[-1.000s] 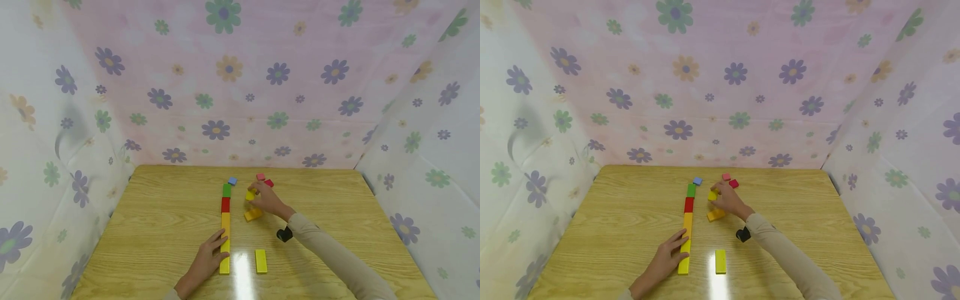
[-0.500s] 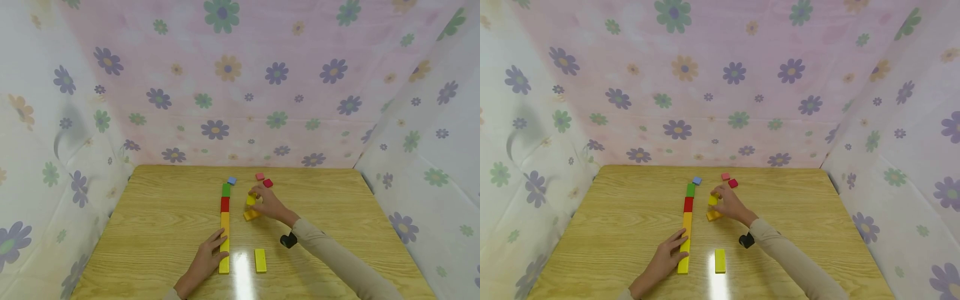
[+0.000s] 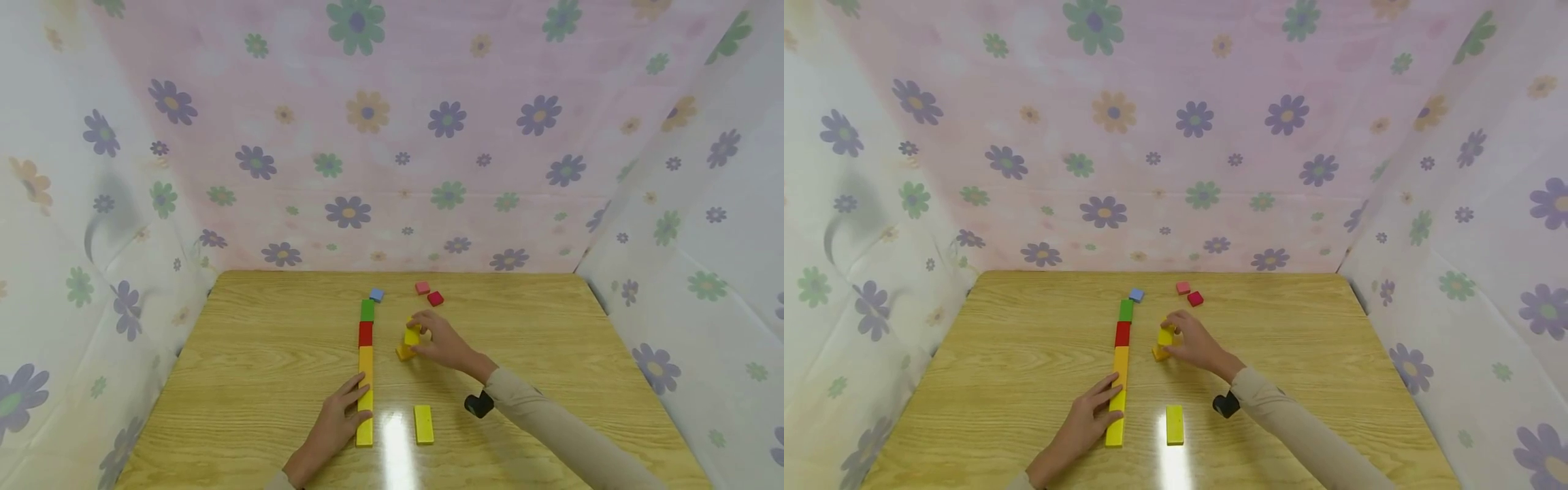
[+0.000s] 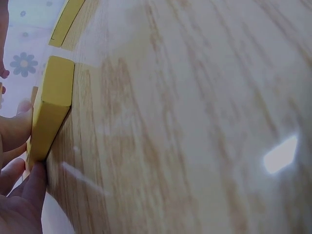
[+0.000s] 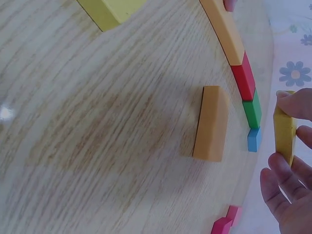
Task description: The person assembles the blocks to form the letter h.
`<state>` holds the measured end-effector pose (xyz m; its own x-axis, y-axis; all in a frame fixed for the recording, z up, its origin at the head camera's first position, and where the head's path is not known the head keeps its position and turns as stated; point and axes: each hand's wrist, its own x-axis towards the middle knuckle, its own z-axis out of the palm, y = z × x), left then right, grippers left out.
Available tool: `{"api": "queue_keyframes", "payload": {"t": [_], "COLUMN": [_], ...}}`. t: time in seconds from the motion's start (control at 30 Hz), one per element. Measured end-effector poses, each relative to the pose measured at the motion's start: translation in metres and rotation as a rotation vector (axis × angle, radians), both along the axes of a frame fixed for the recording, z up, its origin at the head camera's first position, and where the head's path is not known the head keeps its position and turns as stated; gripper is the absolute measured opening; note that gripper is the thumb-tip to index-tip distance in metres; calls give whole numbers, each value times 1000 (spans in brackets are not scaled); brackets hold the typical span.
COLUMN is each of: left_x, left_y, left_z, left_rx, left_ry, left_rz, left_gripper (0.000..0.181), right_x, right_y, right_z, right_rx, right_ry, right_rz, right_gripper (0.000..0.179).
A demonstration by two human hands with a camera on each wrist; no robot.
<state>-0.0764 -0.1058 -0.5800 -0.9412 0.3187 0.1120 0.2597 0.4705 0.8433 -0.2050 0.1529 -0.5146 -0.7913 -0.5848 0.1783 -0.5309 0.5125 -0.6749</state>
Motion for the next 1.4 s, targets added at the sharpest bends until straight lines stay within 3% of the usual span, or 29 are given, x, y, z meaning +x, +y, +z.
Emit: {"api": "queue_keyframes", "payload": {"t": [0.93, 1.4], "left_x": [-2, 0], "left_y": [-1, 0], "left_z": [-4, 0], "left_rx": [-1, -2], "left_ry": [32, 9], "left_rz": [-6, -4], "left_gripper": [52, 52], "right_x": [36, 50], "right_y": [12, 13], "right_z": [0, 0], "right_rx": [24, 29], "right_ry": [-12, -49], "right_rz": [17, 20], "right_gripper": [38, 39]}}
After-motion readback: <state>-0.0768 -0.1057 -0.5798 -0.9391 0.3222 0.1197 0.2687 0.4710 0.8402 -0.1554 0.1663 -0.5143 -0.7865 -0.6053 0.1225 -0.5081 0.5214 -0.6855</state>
